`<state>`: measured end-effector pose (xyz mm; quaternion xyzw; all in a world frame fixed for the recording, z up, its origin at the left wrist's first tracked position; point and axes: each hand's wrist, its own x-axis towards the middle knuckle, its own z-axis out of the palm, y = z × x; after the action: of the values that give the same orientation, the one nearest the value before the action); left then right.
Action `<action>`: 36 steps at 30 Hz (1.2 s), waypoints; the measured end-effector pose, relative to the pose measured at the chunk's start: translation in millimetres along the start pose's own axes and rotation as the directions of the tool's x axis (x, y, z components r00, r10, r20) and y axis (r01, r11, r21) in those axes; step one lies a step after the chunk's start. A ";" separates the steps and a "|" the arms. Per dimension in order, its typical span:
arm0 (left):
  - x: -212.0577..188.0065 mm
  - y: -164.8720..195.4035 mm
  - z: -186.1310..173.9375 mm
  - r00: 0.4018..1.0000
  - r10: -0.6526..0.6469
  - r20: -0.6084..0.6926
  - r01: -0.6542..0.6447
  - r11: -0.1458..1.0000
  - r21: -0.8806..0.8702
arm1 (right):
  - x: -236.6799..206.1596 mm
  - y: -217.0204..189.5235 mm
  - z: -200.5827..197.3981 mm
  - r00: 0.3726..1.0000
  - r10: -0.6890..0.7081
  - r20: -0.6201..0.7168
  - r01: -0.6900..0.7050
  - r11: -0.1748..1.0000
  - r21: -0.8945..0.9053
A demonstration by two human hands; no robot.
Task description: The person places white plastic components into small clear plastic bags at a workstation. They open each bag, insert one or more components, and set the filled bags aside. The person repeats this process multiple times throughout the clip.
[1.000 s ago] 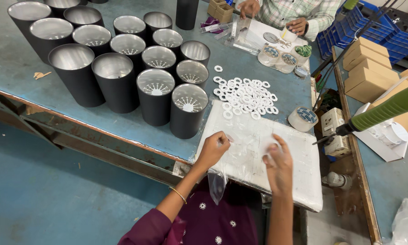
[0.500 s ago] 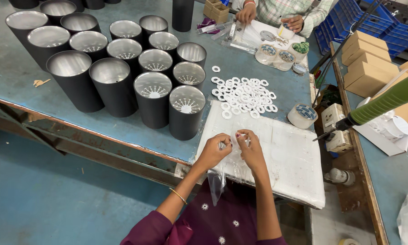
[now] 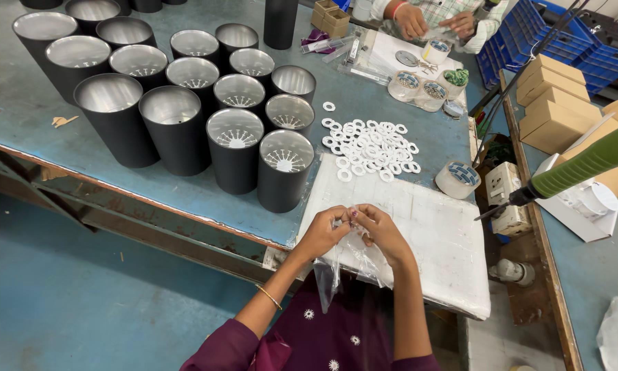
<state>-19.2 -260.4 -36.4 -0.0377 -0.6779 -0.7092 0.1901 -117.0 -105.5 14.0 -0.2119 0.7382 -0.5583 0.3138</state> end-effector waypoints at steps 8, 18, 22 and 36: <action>4.5 -12.4 -3.8 0.999 0.012 0.044 0.002 0.948 -0.320 | 5.4 27.6 -18.6 0.999 0.014 0.039 -0.033 0.840 0.542; 5.2 -11.0 -10.4 0.991 -0.136 -0.004 0.129 0.946 -0.298 | -34.5 14.8 -96.7 0.975 0.006 -0.222 0.194 0.462 0.866; 5.2 -12.2 -11.0 0.998 -0.062 -0.007 0.057 0.947 -0.317 | -43.4 29.0 -123.9 0.910 -0.074 -0.408 0.312 0.771 0.555; 7.1 -2.7 -15.3 0.988 -0.152 -0.019 0.132 0.910 -0.394 | -28.5 53.4 -85.4 0.831 -0.318 -0.455 -0.183 0.617 -0.766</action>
<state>-23.6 -276.9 -38.0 -0.0081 -0.5184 -0.8429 0.1436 -154.5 -12.2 -15.2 -0.1861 0.9541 -0.2271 -0.0594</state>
